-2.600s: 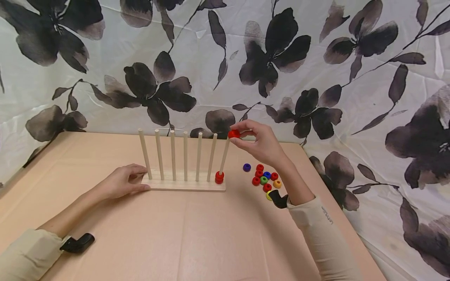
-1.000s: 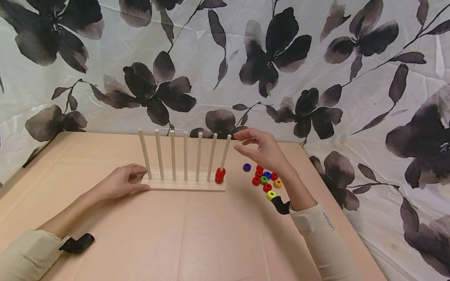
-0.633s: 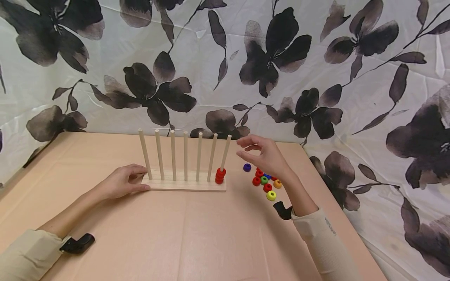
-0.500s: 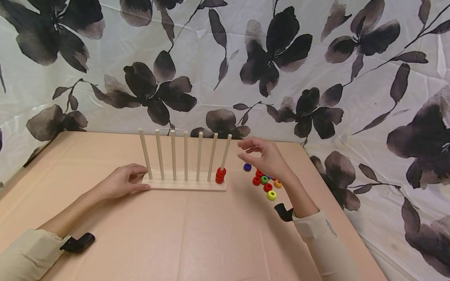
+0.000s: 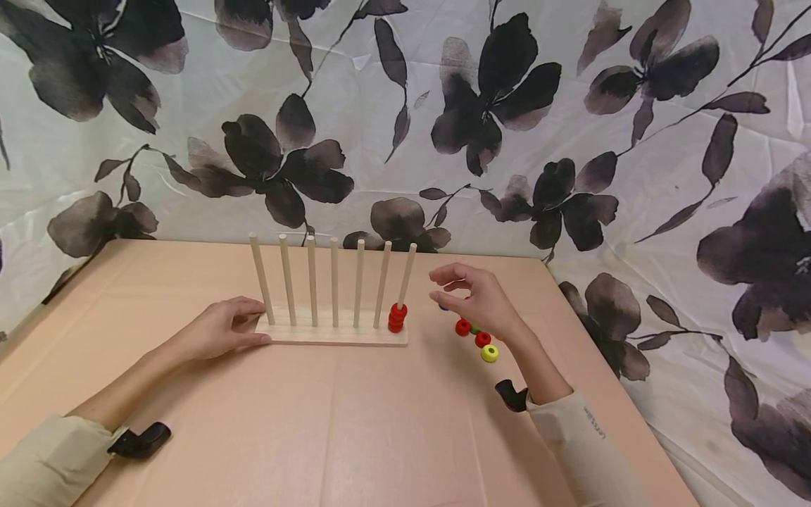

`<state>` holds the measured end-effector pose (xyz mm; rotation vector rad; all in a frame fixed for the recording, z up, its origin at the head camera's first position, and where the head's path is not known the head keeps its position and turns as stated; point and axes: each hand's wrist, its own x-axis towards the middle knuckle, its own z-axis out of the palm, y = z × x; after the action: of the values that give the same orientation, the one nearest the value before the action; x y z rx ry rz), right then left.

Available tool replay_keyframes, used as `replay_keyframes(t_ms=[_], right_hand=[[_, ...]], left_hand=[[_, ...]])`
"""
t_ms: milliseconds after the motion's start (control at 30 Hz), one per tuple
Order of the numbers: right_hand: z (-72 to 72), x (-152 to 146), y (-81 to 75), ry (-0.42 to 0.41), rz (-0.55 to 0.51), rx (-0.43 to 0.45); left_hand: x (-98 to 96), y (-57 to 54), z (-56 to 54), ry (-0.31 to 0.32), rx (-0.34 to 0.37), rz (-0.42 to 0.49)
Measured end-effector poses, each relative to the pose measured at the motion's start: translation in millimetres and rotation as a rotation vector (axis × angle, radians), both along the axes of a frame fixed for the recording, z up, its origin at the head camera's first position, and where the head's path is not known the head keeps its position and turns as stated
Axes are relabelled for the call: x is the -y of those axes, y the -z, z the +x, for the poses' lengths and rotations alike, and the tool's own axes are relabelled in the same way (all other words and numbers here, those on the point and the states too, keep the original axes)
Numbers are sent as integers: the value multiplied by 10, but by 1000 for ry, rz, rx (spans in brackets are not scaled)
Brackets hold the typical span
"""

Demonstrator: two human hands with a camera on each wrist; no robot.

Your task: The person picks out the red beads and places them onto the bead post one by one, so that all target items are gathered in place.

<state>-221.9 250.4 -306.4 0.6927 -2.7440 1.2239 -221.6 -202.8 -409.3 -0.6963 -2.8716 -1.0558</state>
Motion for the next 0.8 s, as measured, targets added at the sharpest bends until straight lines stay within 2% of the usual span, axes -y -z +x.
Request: replay_keyframes(t_ms=[300,467,800], right_hand=[[17,-35,138,35,28,9],[26,-96,203,25,18,9],[71,-234,313,66,33,62]], left_hand=[[-7,-10,13,-2,5,-2],[-12,-21,16,0,3,-4],[0,-16,-3,2,9,-27]])
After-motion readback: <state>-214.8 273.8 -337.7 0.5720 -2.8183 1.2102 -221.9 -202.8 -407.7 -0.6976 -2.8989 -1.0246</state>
